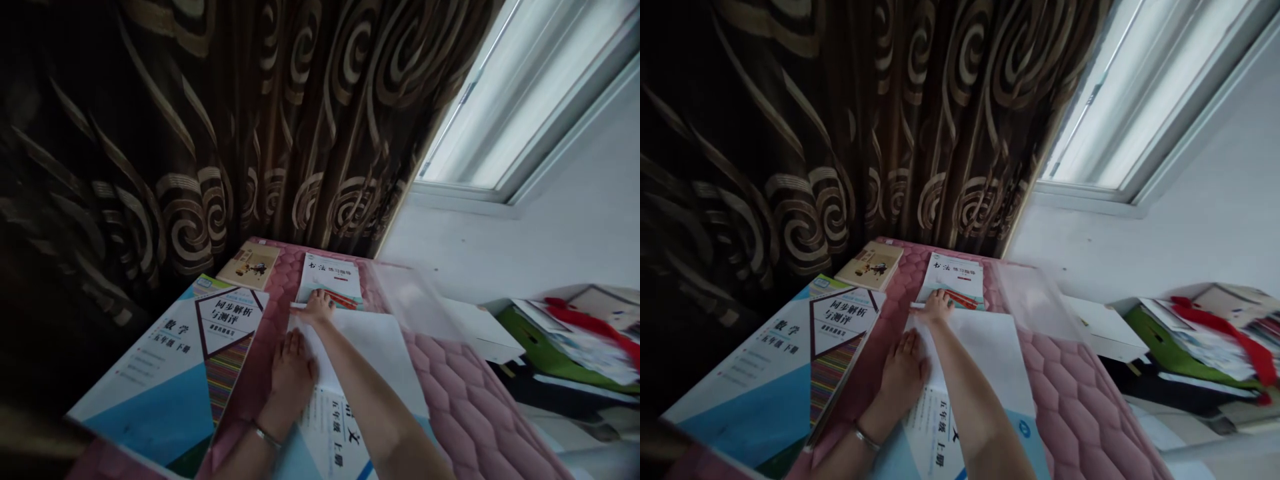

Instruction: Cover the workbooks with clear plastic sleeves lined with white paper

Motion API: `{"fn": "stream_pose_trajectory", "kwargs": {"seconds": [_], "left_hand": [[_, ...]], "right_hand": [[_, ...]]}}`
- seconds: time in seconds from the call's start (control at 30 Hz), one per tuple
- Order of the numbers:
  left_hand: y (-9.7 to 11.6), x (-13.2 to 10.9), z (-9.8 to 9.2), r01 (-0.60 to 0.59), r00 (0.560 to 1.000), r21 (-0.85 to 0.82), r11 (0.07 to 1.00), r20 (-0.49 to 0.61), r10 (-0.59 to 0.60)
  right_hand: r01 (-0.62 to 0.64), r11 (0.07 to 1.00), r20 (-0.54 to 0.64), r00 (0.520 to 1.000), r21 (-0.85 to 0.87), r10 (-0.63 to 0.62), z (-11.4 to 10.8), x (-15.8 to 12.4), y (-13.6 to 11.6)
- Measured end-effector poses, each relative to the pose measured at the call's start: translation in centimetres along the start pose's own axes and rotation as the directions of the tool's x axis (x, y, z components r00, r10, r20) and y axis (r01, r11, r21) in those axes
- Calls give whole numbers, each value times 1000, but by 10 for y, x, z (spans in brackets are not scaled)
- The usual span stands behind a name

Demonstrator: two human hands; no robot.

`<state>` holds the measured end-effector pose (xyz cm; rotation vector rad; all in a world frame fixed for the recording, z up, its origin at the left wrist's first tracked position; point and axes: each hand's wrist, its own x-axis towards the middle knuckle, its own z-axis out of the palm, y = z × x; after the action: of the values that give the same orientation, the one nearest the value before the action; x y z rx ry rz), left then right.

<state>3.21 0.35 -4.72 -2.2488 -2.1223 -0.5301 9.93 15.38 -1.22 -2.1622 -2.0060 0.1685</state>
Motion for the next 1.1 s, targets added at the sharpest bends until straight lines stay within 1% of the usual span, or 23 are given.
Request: {"fn": "stream_pose_trajectory", "kwargs": {"seconds": [0.1,0.23,0.3,0.37,0.5,0.63,0.7,0.8,0.9,0.97,1.03,1.1], "left_hand": [[0,0,2,4,1000,-11,1000,-21,-4],[-2,-2,3,-19,998,-32,999,-66,17],[-3,-2,4,-28,997,-45,999,-73,25],[-3,-3,3,-36,997,-56,998,-66,33],[-2,-3,-2,-28,998,-43,999,-52,26],[1,-2,-5,-9,1000,-23,1000,-14,8],[1,-1,-5,-4,1000,-16,1000,3,4],[0,0,-3,3,1000,-10,1000,24,-3],[0,0,-1,3,1000,-9,1000,25,-2],[0,0,0,0,1000,-11,1000,18,0],[-1,-1,1,-3,1000,-14,1000,11,3],[-1,-2,1,-7,1000,-17,1000,0,7]], "right_hand": [[36,999,6,999,12,-36,0,1,1],[186,982,-35,982,-6,-186,-4,-12,14],[233,972,-25,972,-40,-234,-11,-15,25],[253,965,32,967,-72,-251,-21,-13,35],[270,955,195,950,-122,-243,-46,0,51],[322,931,371,897,-170,-242,-67,9,52],[353,913,401,881,-206,-250,-71,10,48],[429,867,384,867,-254,-316,-69,7,39],[534,803,364,827,-265,-429,-63,2,30],[575,772,349,806,-271,-478,-58,-1,25],[571,769,322,813,-288,-484,-54,-4,20],[522,794,275,849,-311,-450,-51,-5,16]]}}
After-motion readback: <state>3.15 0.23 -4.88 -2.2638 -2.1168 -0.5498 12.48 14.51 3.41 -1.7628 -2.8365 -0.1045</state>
